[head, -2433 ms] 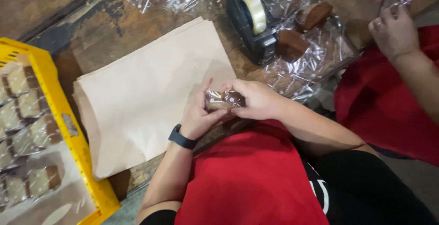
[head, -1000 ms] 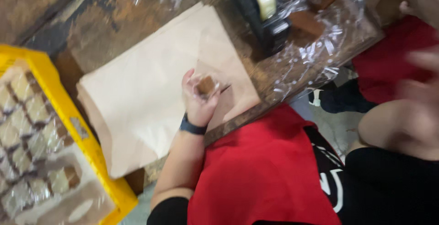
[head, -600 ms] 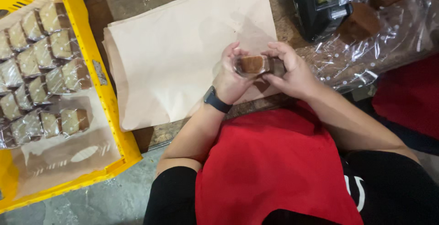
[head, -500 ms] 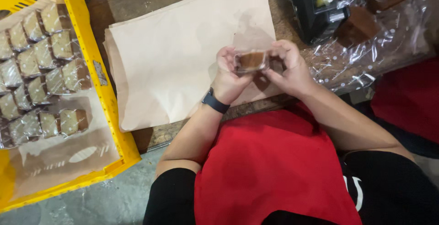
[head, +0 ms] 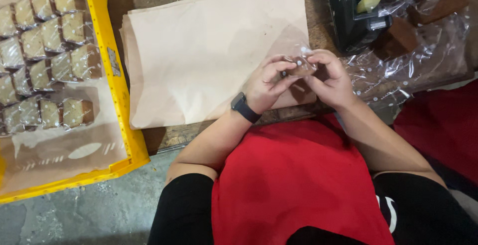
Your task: The person packages bread slices by placing each slice onto a piece of plastic wrap, folding the wrap around the bread, and securing the package with tape.
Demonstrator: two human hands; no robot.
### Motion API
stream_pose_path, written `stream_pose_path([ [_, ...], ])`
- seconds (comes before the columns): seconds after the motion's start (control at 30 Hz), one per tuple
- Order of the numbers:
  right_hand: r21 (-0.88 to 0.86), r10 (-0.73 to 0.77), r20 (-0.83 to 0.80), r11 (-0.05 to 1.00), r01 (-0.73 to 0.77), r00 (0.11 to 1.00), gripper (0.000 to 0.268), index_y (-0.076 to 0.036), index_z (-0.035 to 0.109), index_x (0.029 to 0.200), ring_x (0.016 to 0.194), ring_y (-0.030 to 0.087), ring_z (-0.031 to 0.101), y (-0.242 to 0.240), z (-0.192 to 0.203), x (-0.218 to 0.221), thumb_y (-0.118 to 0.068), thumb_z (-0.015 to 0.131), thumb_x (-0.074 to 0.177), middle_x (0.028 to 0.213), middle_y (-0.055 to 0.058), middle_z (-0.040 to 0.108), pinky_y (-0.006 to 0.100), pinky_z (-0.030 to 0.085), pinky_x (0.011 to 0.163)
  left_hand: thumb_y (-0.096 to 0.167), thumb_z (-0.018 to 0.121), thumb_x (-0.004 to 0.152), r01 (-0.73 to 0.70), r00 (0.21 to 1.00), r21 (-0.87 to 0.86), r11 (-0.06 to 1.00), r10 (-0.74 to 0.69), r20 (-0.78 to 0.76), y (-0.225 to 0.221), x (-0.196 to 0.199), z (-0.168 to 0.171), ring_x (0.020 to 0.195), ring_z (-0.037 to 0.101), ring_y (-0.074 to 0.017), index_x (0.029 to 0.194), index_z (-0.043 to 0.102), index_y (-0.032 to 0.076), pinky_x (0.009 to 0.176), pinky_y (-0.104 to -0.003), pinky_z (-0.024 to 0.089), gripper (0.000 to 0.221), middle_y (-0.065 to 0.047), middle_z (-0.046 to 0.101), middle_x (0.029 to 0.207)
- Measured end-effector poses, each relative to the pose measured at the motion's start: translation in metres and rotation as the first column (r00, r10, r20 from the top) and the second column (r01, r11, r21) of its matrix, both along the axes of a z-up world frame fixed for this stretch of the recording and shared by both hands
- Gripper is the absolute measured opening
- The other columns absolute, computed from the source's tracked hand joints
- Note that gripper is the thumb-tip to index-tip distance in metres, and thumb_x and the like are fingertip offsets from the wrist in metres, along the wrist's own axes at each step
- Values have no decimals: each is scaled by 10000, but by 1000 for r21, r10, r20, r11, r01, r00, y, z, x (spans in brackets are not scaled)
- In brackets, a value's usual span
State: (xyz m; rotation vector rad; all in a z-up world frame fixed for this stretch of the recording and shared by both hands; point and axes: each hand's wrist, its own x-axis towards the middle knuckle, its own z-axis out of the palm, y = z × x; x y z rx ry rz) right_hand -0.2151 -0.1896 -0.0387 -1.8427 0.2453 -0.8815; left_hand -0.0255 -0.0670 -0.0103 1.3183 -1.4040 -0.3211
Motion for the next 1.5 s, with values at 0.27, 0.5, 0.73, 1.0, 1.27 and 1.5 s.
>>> stream_pose_path([
  [0.27,-3,-90,15,996,90,996,129,-36,697,1088,1176,219,656,3,7,-5,33,729,983,1198,110,682,335,530,1025,60,791,970,219,953,39,975,-205,-222,-6,-5,-5,967,730,-183,1056,746,117,897,-308,602,112,-69,750,1067],
  [0.5,589,-87,162,808,-26,983,396,-136,657,1245,977,111,662,8,14,3,19,749,892,1044,12,686,240,548,874,87,774,890,330,755,140,934,-172,-633,-15,-6,5,906,680,-170,1091,684,91,827,-275,570,220,-83,720,987],
  [0.73,255,14,-45,967,-2,999,129,1,701,972,1019,177,681,-15,20,-4,121,680,930,1085,85,698,280,544,925,69,742,955,182,974,-82,980,-168,153,-9,5,20,940,731,-254,1172,734,157,816,-342,606,234,-64,701,1135],
  [1.0,108,-35,-38,993,39,999,161,-34,667,925,1034,178,671,-14,29,3,125,641,926,1077,81,671,284,536,930,118,816,907,198,874,-249,948,-56,483,-2,6,46,854,700,-275,1179,718,143,682,-385,563,290,-106,684,1158],
  [1.27,-263,-317,-43,918,295,947,146,-28,713,981,991,186,673,-20,62,-36,70,634,906,1023,81,699,294,536,893,42,760,867,171,847,-242,955,-17,531,-1,-2,40,899,691,-309,1178,727,162,719,-401,569,335,-164,676,1180],
  [1.5,-66,-613,-37,790,610,790,243,-12,622,1285,989,150,636,-74,71,-47,-96,674,1064,1099,72,646,311,538,872,32,767,861,183,799,-233,955,-6,601,-4,-7,39,832,677,-301,1167,759,152,655,-402,540,329,-175,684,1142],
])
